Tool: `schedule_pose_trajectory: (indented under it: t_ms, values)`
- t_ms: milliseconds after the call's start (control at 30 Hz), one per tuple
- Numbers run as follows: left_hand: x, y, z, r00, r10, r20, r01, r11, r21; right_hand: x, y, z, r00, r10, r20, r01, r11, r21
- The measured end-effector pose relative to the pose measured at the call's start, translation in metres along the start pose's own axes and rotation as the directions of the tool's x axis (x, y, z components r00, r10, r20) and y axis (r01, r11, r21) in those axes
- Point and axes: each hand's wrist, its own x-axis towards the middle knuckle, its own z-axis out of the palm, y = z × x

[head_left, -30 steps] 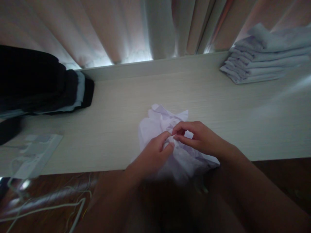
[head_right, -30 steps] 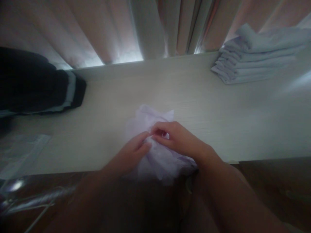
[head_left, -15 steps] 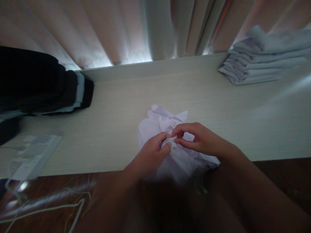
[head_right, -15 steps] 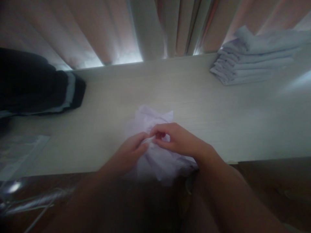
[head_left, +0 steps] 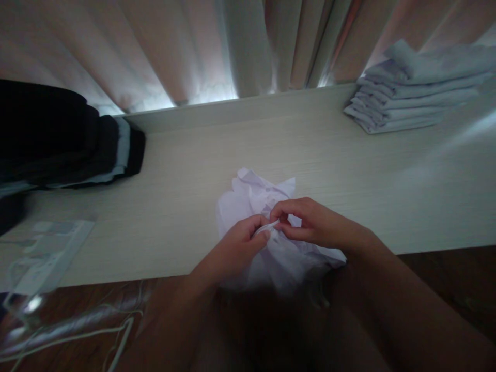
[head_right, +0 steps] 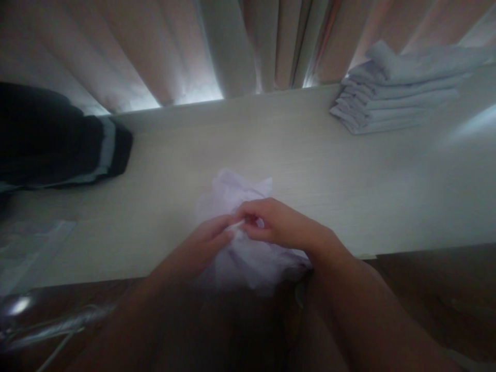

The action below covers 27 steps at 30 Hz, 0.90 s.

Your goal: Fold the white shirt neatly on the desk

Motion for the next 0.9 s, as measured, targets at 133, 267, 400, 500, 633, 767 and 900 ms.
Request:
schedule_pose_trajectory:
  t_ms: [133,267,400,500,633,767,900]
  values:
    - [0.001,0.000,0.004,0.998,0.014,-0.069,-0.007,0.994,0.108,0.000,0.000,0.001,1.000,0.013,-0.011,-0.013,1.000,-0.025]
    - [0.000,0.004,0.008,0.981,0.059,-0.186,-0.018,0.976,0.215,0.001,0.003,0.002,0.999,0.031,-0.041,-0.032,0.999,-0.024]
    - [-0.001,0.005,0.011,0.958,0.122,-0.260,-0.037,0.950,0.311,0.001,0.005,0.004,0.998,0.045,-0.049,-0.045,0.999,-0.008]
    - [-0.001,0.003,0.012,0.940,0.201,-0.277,-0.073,0.909,0.410,0.002,0.004,0.005,0.996,0.073,-0.047,-0.074,0.997,-0.028]
    - [-0.001,-0.002,0.014,0.926,0.255,-0.278,-0.081,0.854,0.515,0.003,0.003,0.006,0.995,0.094,-0.036,-0.096,0.994,-0.056]
    - [-0.001,-0.002,0.016,0.926,0.256,-0.277,-0.072,0.840,0.537,0.004,0.004,0.006,0.995,0.098,-0.031,-0.100,0.993,-0.059]
    - [-0.002,0.000,0.015,0.933,0.210,-0.291,-0.052,0.881,0.471,0.004,0.004,0.007,0.995,0.097,-0.034,-0.098,0.995,-0.033]
